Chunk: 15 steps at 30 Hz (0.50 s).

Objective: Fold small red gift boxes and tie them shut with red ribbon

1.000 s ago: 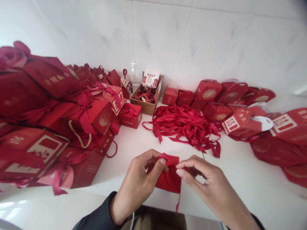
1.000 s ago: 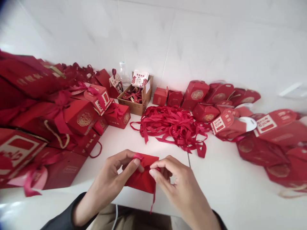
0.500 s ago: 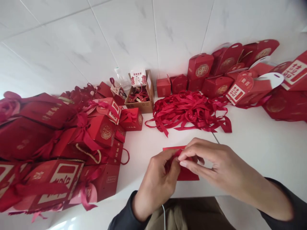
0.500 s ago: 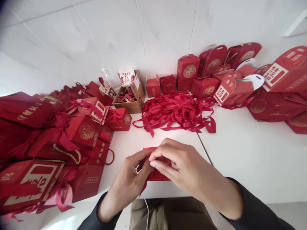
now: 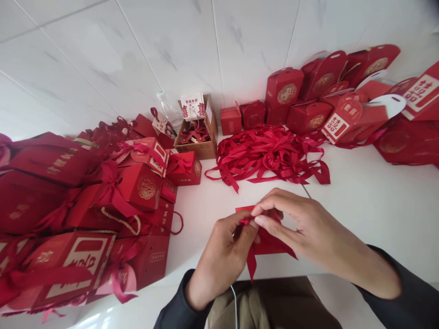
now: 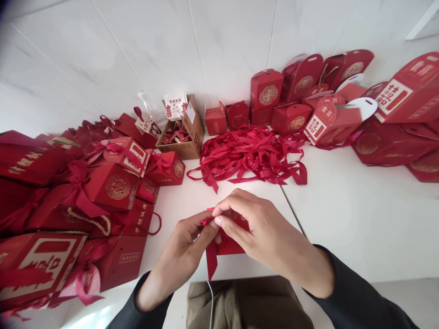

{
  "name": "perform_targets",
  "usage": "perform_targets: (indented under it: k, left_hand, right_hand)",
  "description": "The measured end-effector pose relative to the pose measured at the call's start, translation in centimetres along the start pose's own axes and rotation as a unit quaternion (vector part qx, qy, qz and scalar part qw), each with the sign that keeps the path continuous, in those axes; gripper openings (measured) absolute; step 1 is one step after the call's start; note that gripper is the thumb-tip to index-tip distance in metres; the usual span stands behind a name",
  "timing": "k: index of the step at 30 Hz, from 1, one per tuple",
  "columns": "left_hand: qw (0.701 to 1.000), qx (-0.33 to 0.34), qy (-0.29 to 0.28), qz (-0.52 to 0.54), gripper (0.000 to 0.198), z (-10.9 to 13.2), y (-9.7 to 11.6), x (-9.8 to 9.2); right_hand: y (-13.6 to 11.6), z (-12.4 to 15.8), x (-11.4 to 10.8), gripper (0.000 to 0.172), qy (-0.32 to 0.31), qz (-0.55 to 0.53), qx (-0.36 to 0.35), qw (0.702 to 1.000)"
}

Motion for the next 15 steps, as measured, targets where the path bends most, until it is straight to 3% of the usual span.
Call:
perform_targets:
  k: [8, 12, 15]
  left_hand:
    - [0.988, -0.041, 0.018, 0.149, 0.025, -0.2, -0.3, -0.4]
    - [0.983, -0.045, 0.043, 0.174, 0.021, -0.3, -0.8, -0.8]
    - [0.98, -0.056, 0.056, 0.18, 0.024, -0.3, -1.4, -1.0]
  right_hand:
    - [-0.3, 0.9, 0.1, 0.012, 0.016, -0.035, 0.012, 0.999]
    - [-0.2, 1.7, 1.1, 0.012, 0.006, -0.031, 0.007, 0.999]
    - [0.7, 2.1, 1.6, 0.023, 0.006, -0.02, 0.043, 0.999]
Point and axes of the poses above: each hand's wrist, its own z-axis away from the middle knuckle, its own x-axis out of the palm, y = z × x, the point moved 7 cm from there along -z, towards the middle knuckle, and after that the axes turned 14 degrees about z, right-handed, at the moved point
